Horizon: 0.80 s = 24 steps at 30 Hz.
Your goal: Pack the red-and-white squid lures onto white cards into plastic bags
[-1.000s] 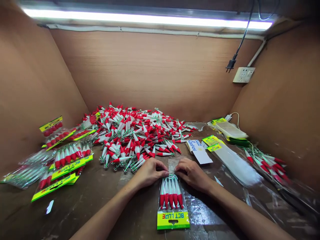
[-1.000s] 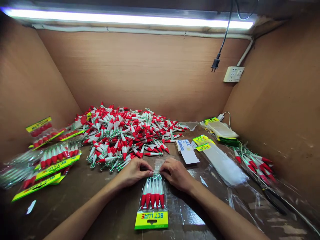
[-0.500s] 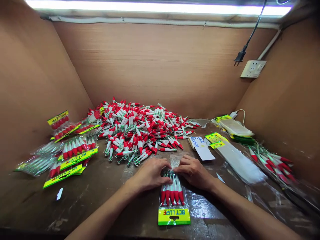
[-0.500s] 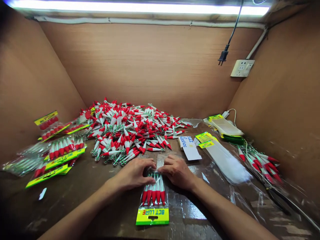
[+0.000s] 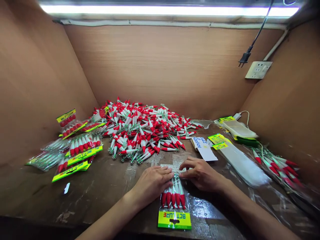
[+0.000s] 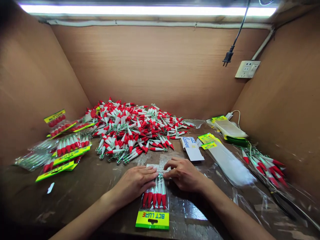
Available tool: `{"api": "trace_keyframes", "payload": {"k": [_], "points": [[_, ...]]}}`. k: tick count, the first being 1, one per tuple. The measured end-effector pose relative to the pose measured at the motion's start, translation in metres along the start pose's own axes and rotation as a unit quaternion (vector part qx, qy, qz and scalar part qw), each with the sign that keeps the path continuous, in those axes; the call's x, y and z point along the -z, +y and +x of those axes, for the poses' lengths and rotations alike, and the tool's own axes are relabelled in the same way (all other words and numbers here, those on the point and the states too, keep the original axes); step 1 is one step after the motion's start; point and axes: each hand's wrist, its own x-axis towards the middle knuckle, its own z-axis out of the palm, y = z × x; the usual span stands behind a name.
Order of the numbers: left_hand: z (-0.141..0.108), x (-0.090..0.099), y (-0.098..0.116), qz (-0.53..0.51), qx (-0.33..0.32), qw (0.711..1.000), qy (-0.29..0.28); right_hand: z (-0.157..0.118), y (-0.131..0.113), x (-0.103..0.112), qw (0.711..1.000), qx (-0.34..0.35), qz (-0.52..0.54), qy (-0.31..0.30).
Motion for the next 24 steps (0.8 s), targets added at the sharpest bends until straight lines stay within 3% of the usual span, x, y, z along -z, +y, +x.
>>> {"api": "trace_keyframes", "payload": {"k": [6,8,11,13,15,19,21,24], "points": [[-0.032,0.006,0.007,0.001,0.005,0.997,-0.074,-0.008,0.004,0.014,0.997,-0.032,0.041,-0.062],[-0.039,0.012,0.008,-0.018,0.016,0.995,-0.099,-0.007,0.006,0.013,0.994,-0.068,0.075,-0.038],[-0.041,0.018,0.007,-0.039,0.026,0.993,-0.112,-0.001,0.002,0.005,0.976,-0.157,0.140,0.049],[-0.039,0.017,0.006,-0.048,0.024,0.993,-0.105,0.002,-0.004,-0.002,0.966,-0.191,0.160,0.065],[-0.038,0.012,0.005,-0.051,0.034,0.995,-0.084,0.004,-0.011,-0.007,0.968,-0.193,0.154,0.031],[-0.031,-0.002,0.001,-0.076,0.145,0.987,-0.007,0.003,-0.013,-0.012,0.960,-0.202,0.192,0.000],[-0.024,-0.006,0.000,-0.127,0.196,0.972,0.015,0.003,-0.010,-0.014,0.935,-0.220,0.279,0.013],[-0.011,-0.007,-0.001,-0.241,0.219,0.945,0.037,0.003,-0.006,-0.014,0.888,-0.228,0.397,0.036]]}}
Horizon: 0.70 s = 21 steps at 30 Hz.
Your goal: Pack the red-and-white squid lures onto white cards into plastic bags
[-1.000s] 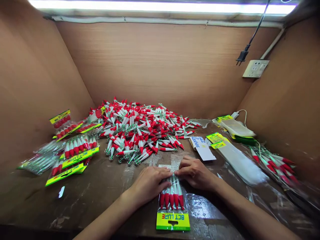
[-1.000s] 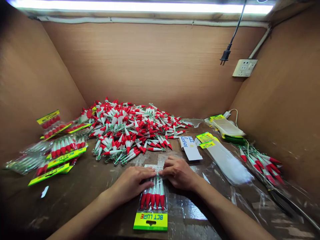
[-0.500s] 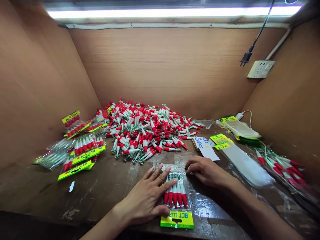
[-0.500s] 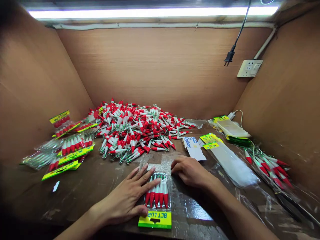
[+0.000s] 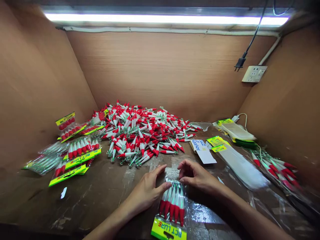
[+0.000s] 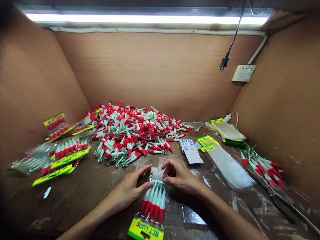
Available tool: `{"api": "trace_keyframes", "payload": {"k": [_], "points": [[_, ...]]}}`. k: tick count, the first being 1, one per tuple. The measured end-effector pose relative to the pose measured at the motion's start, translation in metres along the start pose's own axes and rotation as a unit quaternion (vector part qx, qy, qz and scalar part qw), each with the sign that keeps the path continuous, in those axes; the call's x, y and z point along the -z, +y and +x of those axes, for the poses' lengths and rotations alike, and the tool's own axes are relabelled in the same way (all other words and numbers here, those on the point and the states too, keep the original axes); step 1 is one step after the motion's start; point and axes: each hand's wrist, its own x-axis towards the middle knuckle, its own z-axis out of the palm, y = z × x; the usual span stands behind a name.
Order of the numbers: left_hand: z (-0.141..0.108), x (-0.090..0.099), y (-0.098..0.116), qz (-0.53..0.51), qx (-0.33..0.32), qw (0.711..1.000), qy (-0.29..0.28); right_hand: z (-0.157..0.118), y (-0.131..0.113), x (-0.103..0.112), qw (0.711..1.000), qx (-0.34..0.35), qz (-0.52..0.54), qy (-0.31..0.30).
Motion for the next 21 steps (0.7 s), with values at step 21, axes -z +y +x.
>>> {"api": "trace_keyframes", "payload": {"k": [21], "points": [[0.007,0.016,0.010,-0.476,0.088,0.872,0.075,0.003,0.006,-0.004,0.997,0.001,0.080,0.024]]}}
